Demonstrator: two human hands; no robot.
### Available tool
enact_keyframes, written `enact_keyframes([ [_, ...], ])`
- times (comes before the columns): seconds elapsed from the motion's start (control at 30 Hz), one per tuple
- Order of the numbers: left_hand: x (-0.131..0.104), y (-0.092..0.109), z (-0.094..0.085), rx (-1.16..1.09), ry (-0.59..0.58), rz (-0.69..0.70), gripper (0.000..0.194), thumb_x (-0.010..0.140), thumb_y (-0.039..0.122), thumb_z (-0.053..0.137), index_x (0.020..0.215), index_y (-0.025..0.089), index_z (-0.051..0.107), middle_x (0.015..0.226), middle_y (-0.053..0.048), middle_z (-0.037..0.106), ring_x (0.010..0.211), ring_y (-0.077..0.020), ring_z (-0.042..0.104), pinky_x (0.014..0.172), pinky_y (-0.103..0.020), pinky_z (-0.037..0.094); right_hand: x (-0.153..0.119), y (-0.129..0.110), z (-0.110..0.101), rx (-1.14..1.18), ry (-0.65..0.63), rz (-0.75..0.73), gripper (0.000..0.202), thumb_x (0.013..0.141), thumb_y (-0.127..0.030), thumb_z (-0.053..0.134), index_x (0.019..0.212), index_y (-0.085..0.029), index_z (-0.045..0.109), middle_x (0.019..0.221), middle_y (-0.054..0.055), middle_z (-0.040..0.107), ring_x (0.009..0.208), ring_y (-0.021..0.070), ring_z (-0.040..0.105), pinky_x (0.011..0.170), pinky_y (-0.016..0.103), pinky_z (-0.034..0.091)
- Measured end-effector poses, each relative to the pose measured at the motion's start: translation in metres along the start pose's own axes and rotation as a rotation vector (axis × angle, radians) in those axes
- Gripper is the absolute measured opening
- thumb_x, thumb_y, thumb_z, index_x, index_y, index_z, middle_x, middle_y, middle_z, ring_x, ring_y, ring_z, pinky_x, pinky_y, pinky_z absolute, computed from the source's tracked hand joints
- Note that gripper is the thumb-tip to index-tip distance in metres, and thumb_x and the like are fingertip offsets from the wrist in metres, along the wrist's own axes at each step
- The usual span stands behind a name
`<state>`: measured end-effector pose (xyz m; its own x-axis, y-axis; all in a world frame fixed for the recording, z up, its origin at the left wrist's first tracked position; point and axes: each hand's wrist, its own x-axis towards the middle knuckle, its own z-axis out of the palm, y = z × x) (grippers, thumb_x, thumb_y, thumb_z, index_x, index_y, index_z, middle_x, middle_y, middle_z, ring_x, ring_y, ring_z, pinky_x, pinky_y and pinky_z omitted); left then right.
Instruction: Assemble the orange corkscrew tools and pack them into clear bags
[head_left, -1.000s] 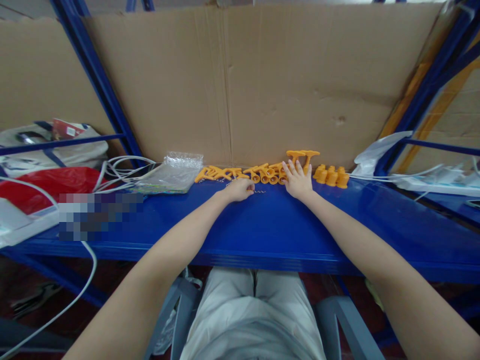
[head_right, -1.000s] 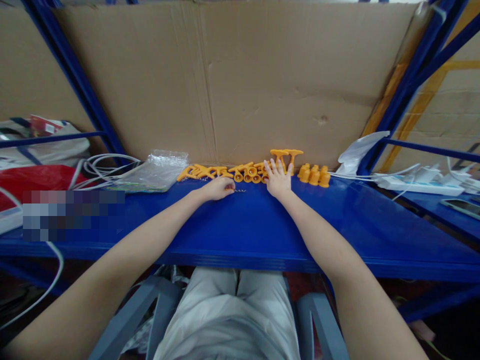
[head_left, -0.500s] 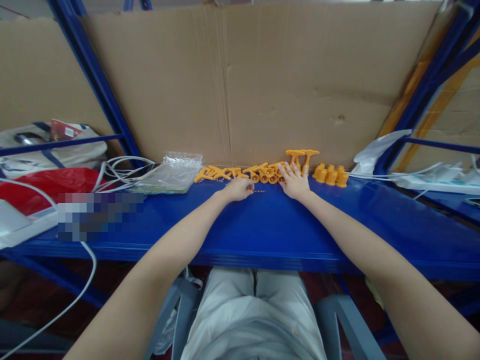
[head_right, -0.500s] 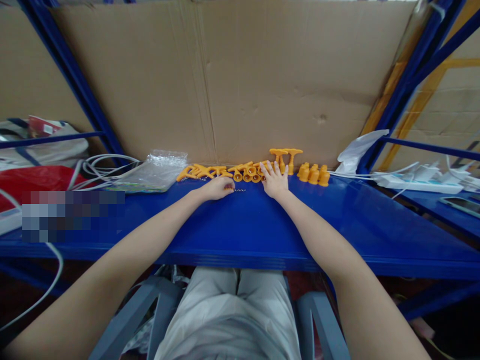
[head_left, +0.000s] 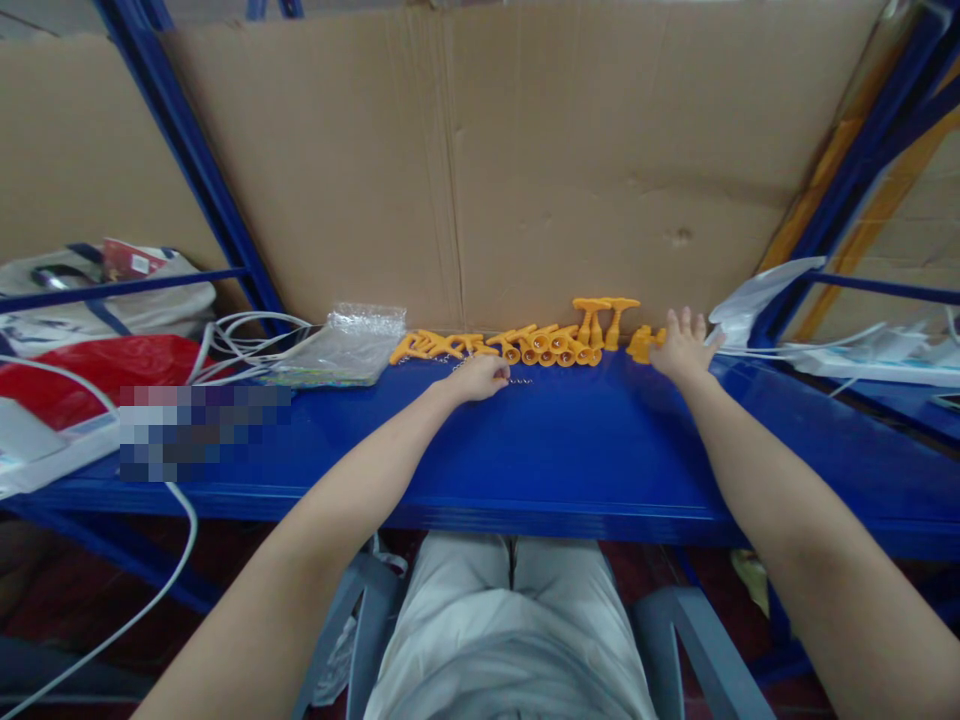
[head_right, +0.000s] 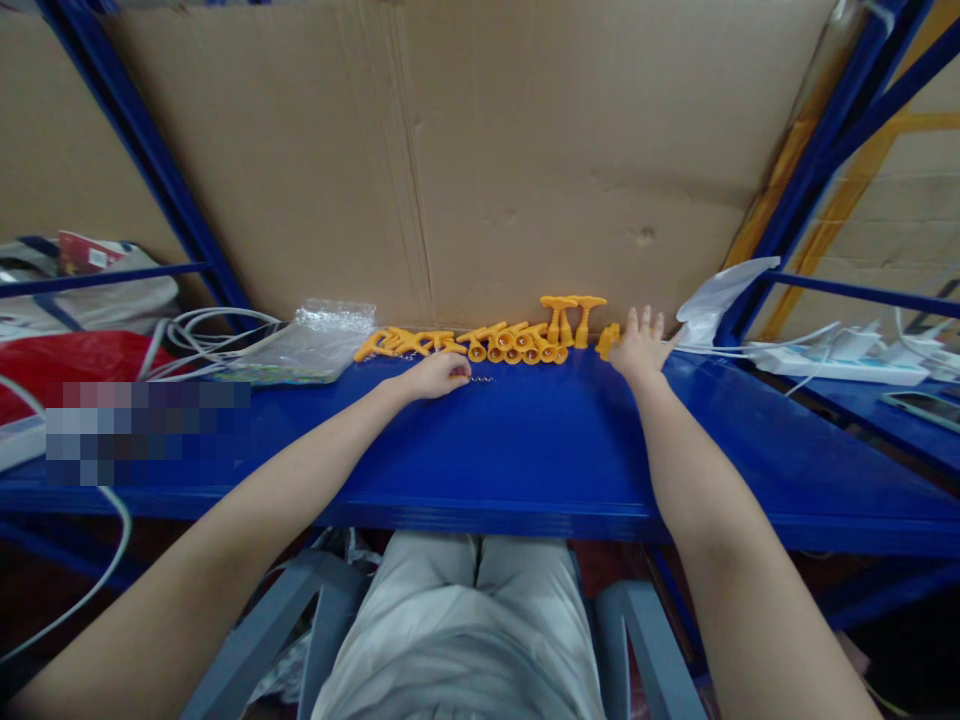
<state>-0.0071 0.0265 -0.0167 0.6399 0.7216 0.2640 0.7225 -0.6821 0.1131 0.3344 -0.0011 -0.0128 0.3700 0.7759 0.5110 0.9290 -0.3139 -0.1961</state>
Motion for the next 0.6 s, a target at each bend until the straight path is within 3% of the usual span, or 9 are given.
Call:
enact_keyframes([
  [0.1,0.000,-0.001,0.000,0.003,-0.003,0.000,0.018,0.080,0.011,0.055,0.089,0.014,0.070,0.091,-0.007,0.072,0.082,-0.0181,0.066,0.074,-0.027,0.049,-0.001,0.018,-0.003,0.010,-0.077,0.147,0.064,0.091,-0.034,0.042,0.152,-0.014,0.034,0.162,0.019,0.021,0.148,0.0390,0.016,0.107,0.072,0.022],
  [0.17,0.000,-0.001,0.000,-0.003,-0.001,0.002,0.018,0.079,0.011,0.055,0.089,0.015,0.070,0.090,-0.007,0.072,0.081,-0.0180,0.066,0.074,-0.027,0.049,-0.003,0.023,-0.005,0.026,-0.131,0.206,0.061,0.091,-0.036,0.048,0.148,-0.016,0.043,0.158,0.020,0.031,0.146,0.0411,0.022,0.106,0.070,0.025],
  [0.3,0.000,-0.002,0.000,-0.021,0.003,0.001,0.018,0.079,0.011,0.055,0.088,0.015,0.070,0.090,-0.007,0.071,0.081,-0.0187,0.066,0.075,-0.028,0.049,-0.005,0.021,-0.014,0.069,-0.190,0.266,0.059,0.090,-0.039,0.056,0.140,-0.010,0.053,0.136,0.029,0.054,0.133,0.0440,0.042,0.102,0.061,0.031],
  [0.43,0.001,-0.002,0.001,-0.039,0.012,0.010,0.017,0.078,0.010,0.055,0.086,0.015,0.070,0.088,-0.007,0.071,0.080,-0.0185,0.066,0.075,-0.029,0.049,-0.004,0.014,-0.021,0.058,-0.236,0.323,0.058,0.089,-0.035,0.054,0.140,-0.006,0.051,0.133,0.031,0.056,0.125,0.0399,0.052,0.099,0.055,0.037],
  [0.6,0.001,-0.001,-0.001,-0.021,0.001,0.007,0.018,0.079,0.011,0.055,0.088,0.014,0.070,0.090,-0.008,0.071,0.082,-0.0186,0.066,0.076,-0.028,0.050,0.010,0.018,-0.005,-0.021,-0.321,0.196,0.056,0.087,-0.031,0.051,0.135,-0.002,0.056,0.131,0.030,0.058,0.121,0.0382,0.057,0.095,0.049,0.045],
])
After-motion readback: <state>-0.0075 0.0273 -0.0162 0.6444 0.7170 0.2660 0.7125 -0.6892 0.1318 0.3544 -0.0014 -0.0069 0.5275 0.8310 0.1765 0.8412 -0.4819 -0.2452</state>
